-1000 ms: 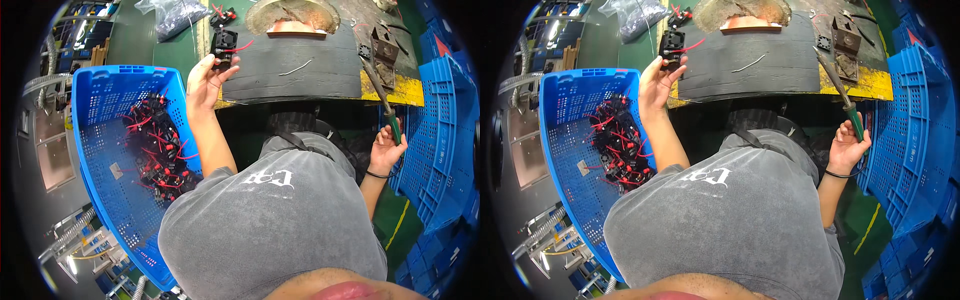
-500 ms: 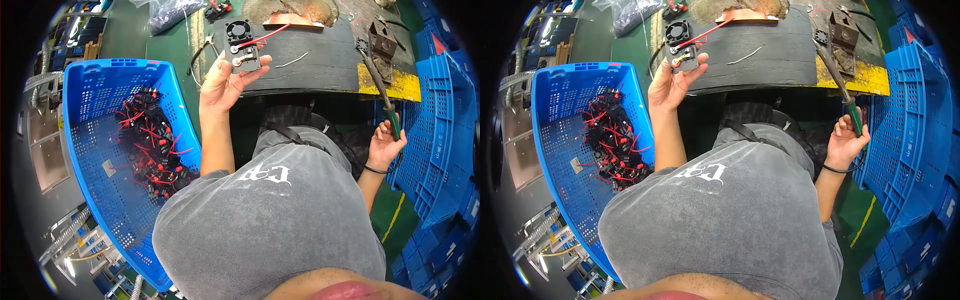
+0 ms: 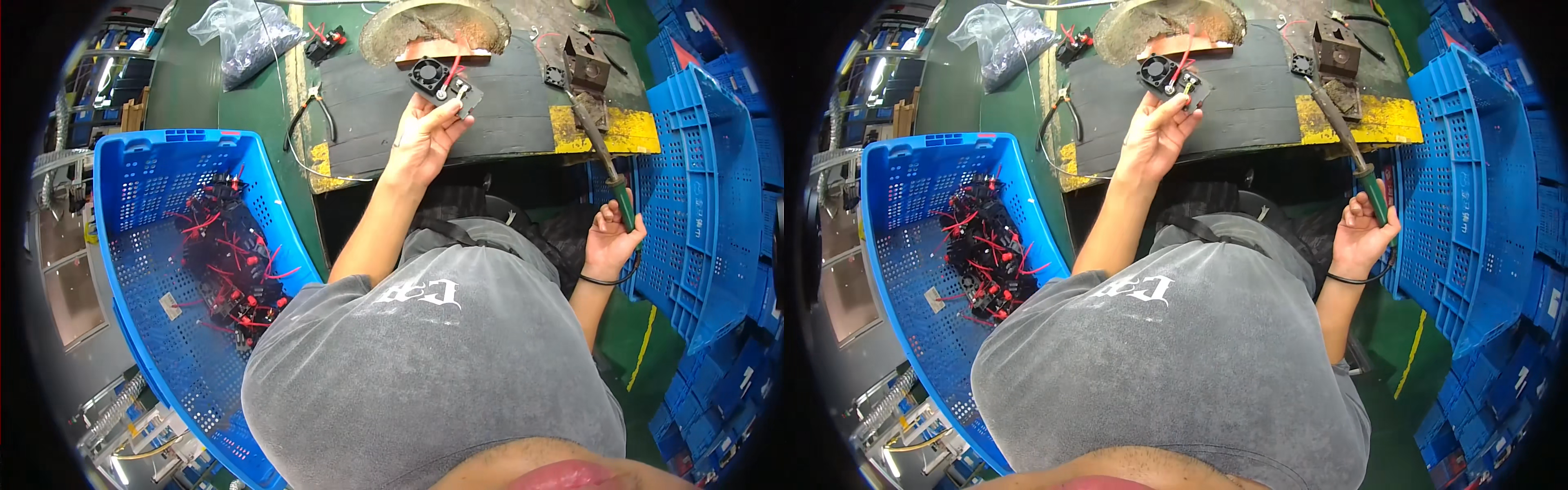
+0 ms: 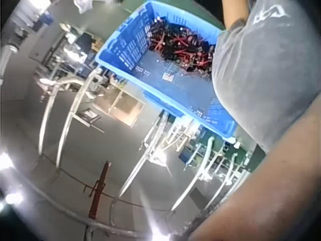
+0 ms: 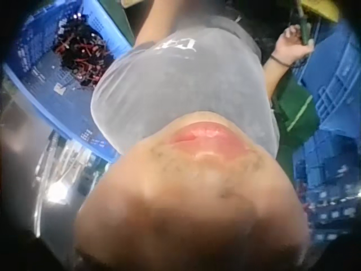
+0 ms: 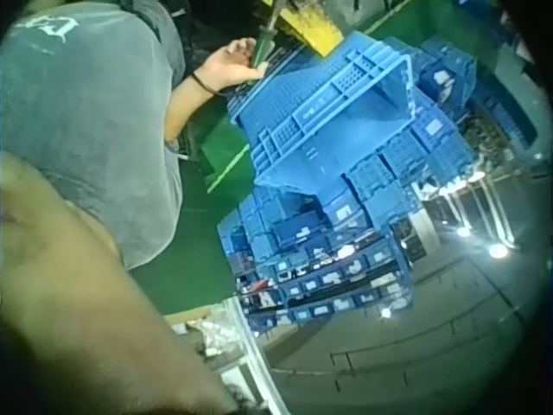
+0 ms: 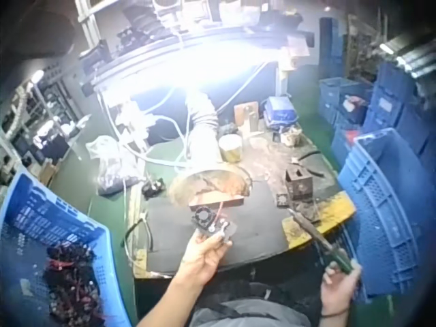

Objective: The person solders wires onto fan modules using a soldering iron and solder wire, cleans the soldering iron tip on a stand, and places the assembled components on the workbench.

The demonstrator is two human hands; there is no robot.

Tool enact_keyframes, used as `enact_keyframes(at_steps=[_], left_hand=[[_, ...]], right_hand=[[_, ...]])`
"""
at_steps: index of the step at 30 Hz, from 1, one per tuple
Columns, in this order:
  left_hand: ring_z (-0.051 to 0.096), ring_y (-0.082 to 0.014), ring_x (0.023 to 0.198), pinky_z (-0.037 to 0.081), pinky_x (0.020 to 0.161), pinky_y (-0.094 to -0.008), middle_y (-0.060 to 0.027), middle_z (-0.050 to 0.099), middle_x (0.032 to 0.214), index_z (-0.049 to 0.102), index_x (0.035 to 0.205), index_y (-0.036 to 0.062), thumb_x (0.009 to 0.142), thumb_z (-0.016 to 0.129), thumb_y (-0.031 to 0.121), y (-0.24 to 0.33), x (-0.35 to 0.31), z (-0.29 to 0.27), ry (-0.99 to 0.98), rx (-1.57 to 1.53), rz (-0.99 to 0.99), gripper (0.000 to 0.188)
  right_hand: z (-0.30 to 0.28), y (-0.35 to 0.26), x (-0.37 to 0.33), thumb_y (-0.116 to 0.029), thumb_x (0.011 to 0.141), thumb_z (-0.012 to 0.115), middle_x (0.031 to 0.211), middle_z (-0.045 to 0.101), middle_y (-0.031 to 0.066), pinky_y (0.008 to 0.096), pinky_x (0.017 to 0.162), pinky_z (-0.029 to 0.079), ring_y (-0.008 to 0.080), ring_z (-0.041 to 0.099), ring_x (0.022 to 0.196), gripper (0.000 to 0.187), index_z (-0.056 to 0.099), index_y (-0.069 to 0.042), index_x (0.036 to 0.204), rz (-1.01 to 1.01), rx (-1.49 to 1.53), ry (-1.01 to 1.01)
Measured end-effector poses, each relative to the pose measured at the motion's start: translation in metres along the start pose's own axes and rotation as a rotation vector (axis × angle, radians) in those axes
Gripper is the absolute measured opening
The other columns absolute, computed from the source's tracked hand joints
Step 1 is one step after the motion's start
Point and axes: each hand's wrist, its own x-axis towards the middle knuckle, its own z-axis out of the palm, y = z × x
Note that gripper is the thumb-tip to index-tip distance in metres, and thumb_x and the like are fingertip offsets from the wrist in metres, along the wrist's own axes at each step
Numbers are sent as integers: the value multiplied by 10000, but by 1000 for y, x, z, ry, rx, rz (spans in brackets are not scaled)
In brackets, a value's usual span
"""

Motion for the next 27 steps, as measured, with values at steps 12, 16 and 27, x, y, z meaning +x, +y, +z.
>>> enact_keyframes(at_steps=[12,16,27], left_hand=[[618,-198,1015,517,911,-478,-63,630,1120,527,1206,109,802,658,-81,4,58,4,-101,-33,43,465],[587,-250,1074,456,965,-545,-86,610,1174,536,1210,106,811,654,-24,9,76,-19,-100,-222,-78,435],[604,-207,989,506,916,-531,-76,599,1180,487,1376,106,870,657,117,28,84,-3,-257,139,2,533]], right_hand=[[-10,-5,-6,-341,959,433,873,662,129,255,532,452,179,575,697,491,535,0,1298,-30,0,17],[-7,-4,-6,-341,957,433,868,666,125,255,529,451,177,574,691,488,537,-5,1296,-27,7,15],[-3,-2,-7,-358,971,402,847,677,119,257,503,428,173,559,666,485,562,-8,1266,-26,-25,46]])
